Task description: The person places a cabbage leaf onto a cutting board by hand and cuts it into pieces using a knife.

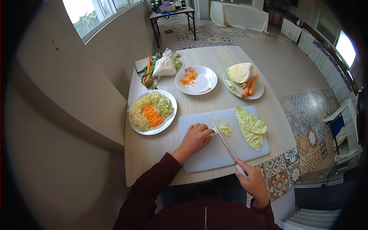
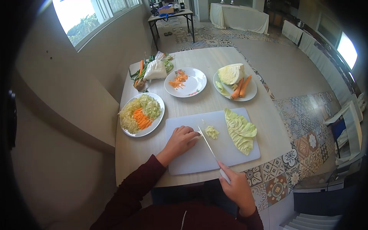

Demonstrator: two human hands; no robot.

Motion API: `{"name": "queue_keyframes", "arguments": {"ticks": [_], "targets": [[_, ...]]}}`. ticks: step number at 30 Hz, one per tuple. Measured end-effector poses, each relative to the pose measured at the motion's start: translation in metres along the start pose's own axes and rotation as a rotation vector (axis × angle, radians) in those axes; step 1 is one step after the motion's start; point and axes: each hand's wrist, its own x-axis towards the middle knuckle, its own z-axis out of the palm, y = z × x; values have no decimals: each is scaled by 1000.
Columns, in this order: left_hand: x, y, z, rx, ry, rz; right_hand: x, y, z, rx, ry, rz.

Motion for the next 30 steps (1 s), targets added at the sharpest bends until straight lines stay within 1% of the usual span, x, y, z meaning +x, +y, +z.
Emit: {"name": "queue_keyframes", "arguments": {"ticks": [13,16,19,22,25,28,30], "targets": [[0,0,1,20,-21,4,2,2,2,-43,-2,-74],[0,-1,2,5,-17,5,0,-6,-4,-49,-48,4],[1,1,1,14,0,14,0,-4,-1,-41,-31,-51],[1,1,3,11,31,28,1,-12,-7,-56,-85,17],[0,-1,5,3,37,27,0,-11,-11,-29,-103,-9],[0,-1,5,-4,32,17,-2,-9,-16,11,-161,80],[0,0,4,-1,22,12,-3,-13,-18,-2,-161,75]]}}
